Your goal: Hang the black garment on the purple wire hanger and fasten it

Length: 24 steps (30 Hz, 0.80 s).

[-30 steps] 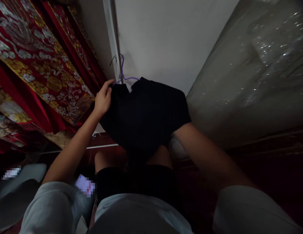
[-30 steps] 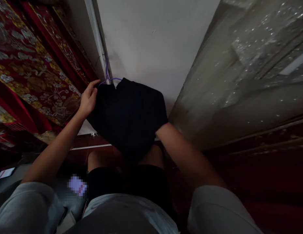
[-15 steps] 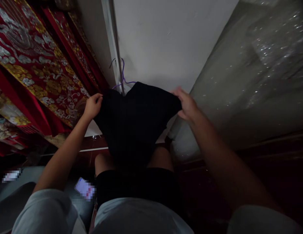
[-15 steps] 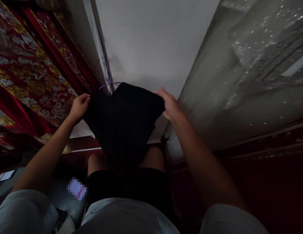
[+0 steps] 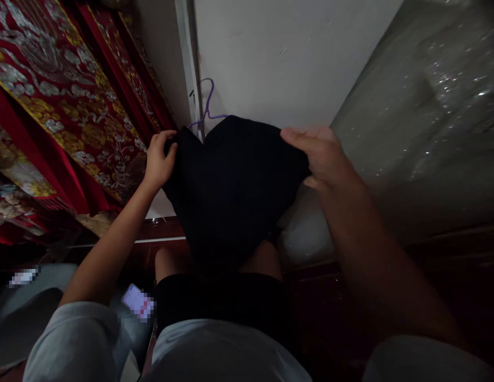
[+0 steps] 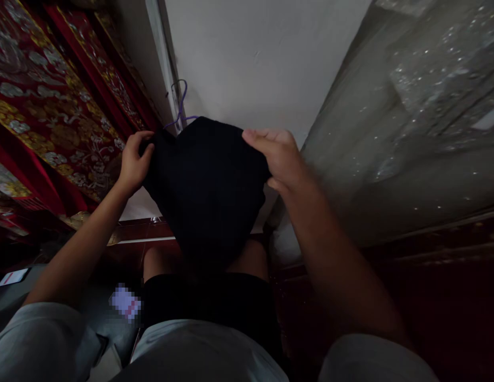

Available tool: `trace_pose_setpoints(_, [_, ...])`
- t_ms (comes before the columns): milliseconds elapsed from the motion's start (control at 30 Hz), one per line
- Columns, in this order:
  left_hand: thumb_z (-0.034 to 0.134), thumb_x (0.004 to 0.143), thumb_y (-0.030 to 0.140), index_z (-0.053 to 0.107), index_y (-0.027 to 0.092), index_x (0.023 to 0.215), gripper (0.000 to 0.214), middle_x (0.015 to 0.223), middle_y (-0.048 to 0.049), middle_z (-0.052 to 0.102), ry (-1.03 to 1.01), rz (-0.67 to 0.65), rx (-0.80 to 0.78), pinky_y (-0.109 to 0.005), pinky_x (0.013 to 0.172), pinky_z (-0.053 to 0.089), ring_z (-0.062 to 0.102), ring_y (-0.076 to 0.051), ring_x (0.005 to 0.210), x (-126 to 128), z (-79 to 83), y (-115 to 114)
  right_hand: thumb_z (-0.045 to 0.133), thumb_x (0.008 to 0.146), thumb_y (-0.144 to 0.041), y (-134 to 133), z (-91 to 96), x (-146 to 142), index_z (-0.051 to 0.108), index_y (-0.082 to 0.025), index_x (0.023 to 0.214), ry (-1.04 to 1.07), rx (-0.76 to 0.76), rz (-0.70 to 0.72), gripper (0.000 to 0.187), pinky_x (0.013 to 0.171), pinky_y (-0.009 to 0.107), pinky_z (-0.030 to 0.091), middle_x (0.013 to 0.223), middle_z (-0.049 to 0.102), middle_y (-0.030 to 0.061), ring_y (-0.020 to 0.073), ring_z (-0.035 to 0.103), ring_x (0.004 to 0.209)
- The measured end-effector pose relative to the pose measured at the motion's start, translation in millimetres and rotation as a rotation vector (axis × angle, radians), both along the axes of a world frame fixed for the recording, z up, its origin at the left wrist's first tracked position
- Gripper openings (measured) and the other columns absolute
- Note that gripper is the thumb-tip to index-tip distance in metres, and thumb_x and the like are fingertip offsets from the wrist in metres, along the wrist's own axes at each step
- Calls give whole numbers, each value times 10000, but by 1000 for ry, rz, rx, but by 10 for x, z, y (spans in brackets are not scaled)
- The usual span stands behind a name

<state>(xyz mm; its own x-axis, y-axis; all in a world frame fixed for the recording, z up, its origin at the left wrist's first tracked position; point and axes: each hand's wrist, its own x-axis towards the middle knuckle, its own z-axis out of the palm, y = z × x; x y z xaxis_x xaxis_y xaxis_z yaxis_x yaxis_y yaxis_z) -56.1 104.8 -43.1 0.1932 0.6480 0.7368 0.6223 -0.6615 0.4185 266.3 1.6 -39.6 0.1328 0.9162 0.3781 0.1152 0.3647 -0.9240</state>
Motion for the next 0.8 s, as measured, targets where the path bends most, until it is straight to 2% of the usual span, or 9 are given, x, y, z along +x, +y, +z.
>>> trace_pose_setpoints(100, [509,1015,595,557,263,1297,438,1365,-109,611,-86,-17,20,-458,1148,453,548,-302,1351,72,134,-189,742,760,-607,-145,104,-86,629,-248,749,137,14,-25,376,666,410,576,767,675,70,279,690,813])
trace_pose_setpoints(200, [316,1077,605,527,249,1312,476,1293,-84,656,-212,-161,-260,-428,1039,547,647,-272,1235,209,317,-437,722,793,-559,-390,84,-295,623,-255,831,88,19,66,322,624,353,526,783,662,42,229,654,741])
trace_pose_setpoints(300, [124,1123,424,557,167,1205,510,1239,-88,675,-326,-389,-664,-437,1022,574,671,-251,1236,317,444,-698,765,779,-539,-641,-31,-565,635,-267,915,-218,-3,356,331,626,329,501,828,669,16,198,626,720])
trace_pose_setpoints(433, [402,1062,369,644,165,1036,319,1092,-108,723,-290,-428,-872,-410,874,636,746,-232,991,206,404,-1038,789,796,-535,-726,-147,-712,672,-260,1034,-624,-33,806,382,637,324,488,782,679,3,180,611,677])
trace_pose_setpoints(500, [559,995,493,709,196,1038,336,892,-105,721,-138,-401,-901,-377,655,628,715,-209,713,39,366,-1179,735,860,-517,-605,-183,-651,681,-257,1093,-618,2,764,353,706,332,516,849,702,20,190,648,755])
trace_pose_setpoints(600, [667,909,609,770,234,1033,409,647,-57,616,48,-383,-964,-310,420,473,497,-124,433,-217,417,-1309,699,892,-462,-280,-303,-495,668,-283,1201,-498,148,395,359,911,382,535,1170,694,69,243,655,1084])
trace_pose_setpoints(667, [668,891,654,784,225,979,453,572,-25,538,89,-320,-964,-285,375,390,377,-86,385,-322,510,-1321,706,879,-469,-61,-450,-407,652,-303,1255,-457,185,265,415,1003,409,512,1325,639,70,265,592,1243])
trace_pose_setpoints(733, [661,880,693,783,193,908,515,539,-10,503,111,-247,-896,-267,382,373,352,-76,392,-357,587,-1265,689,874,-559,88,-621,-343,705,-272,1131,-413,96,343,385,957,406,532,1212,689,66,263,632,1156])
trace_pose_setpoints(800, [672,876,692,775,165,854,538,534,-13,532,130,-197,-774,-255,408,383,381,-80,413,-335,600,-1148,689,828,-679,158,-759,-288,727,-223,905,-277,-77,471,464,805,372,558,947,726,62,235,676,898])
